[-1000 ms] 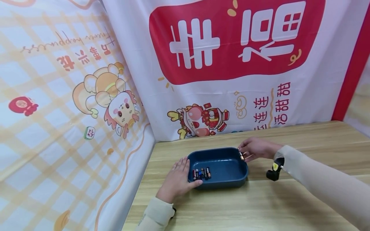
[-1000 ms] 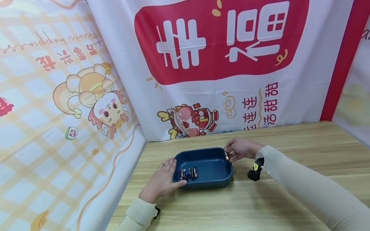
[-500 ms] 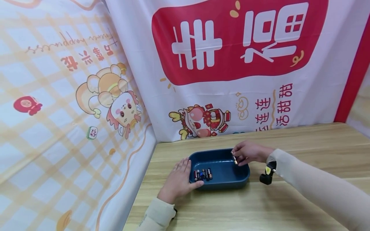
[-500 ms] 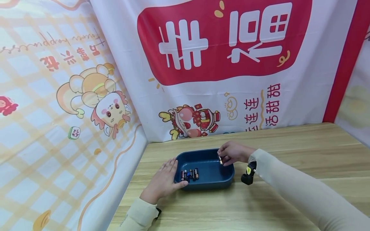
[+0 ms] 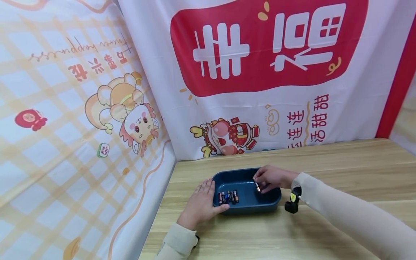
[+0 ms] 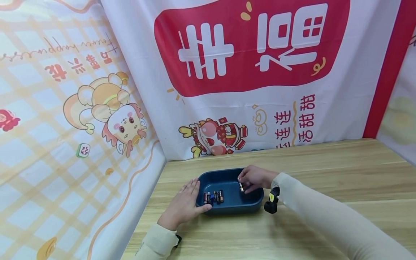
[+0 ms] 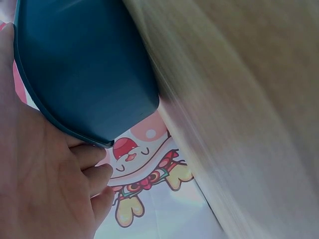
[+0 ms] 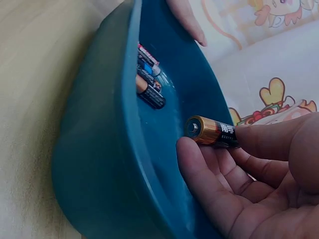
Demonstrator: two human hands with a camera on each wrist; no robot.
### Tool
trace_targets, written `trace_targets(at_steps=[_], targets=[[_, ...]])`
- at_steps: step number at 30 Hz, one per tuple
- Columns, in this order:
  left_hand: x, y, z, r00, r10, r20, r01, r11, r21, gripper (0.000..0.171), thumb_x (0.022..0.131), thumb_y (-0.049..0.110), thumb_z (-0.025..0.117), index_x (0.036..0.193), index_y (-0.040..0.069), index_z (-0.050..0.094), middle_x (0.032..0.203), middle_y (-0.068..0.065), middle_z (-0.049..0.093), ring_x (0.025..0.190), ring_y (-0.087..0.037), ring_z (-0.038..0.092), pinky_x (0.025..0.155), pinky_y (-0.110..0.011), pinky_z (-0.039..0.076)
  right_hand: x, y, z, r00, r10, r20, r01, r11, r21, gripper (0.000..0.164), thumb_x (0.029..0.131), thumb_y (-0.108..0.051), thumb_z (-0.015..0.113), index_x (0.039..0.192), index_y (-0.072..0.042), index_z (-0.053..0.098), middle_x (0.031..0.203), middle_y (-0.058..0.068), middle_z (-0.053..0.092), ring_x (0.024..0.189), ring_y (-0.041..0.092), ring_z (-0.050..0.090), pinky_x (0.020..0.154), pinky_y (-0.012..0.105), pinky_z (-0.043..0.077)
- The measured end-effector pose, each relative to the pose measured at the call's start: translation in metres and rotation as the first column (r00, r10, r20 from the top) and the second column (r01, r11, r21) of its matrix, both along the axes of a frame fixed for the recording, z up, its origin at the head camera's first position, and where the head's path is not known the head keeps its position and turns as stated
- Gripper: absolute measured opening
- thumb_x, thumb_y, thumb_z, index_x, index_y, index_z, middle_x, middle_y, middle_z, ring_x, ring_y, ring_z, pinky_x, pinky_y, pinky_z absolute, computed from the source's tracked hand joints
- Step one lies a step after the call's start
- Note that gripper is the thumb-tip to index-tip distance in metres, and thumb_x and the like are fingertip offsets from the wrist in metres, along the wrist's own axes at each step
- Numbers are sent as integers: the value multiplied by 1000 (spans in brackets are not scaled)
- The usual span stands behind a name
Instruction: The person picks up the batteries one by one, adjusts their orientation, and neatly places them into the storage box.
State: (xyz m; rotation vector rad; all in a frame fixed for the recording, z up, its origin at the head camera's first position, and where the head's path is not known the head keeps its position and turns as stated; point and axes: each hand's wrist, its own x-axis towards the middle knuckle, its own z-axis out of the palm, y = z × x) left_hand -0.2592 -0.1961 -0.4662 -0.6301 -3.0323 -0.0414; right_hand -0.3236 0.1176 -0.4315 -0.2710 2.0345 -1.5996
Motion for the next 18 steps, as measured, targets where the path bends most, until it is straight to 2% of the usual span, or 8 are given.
trace_targets(at_steps=[12,18], targets=[[-1,0,-4,1000,12,1,-12,1000,15,109,82,83,37,154,3,21,160,-13,18,146,-30,15,116,-46,16,-1,-15,-9,1000,12,-3,-11,999,33,12,98,-2,54,102,4,64,87,17,60,77,25,59,73,44,58],[-1,1,-3,1000,18,-1,-18,1000,19,109,83,83,38,155,3,20,160,-12,18,146,-29,15,116,-46,16,1,-23,-13,1000,-3,-4,4,999,50,15,98,-1,54,106,8,63,87,17,60,76,25,58,71,43,58]])
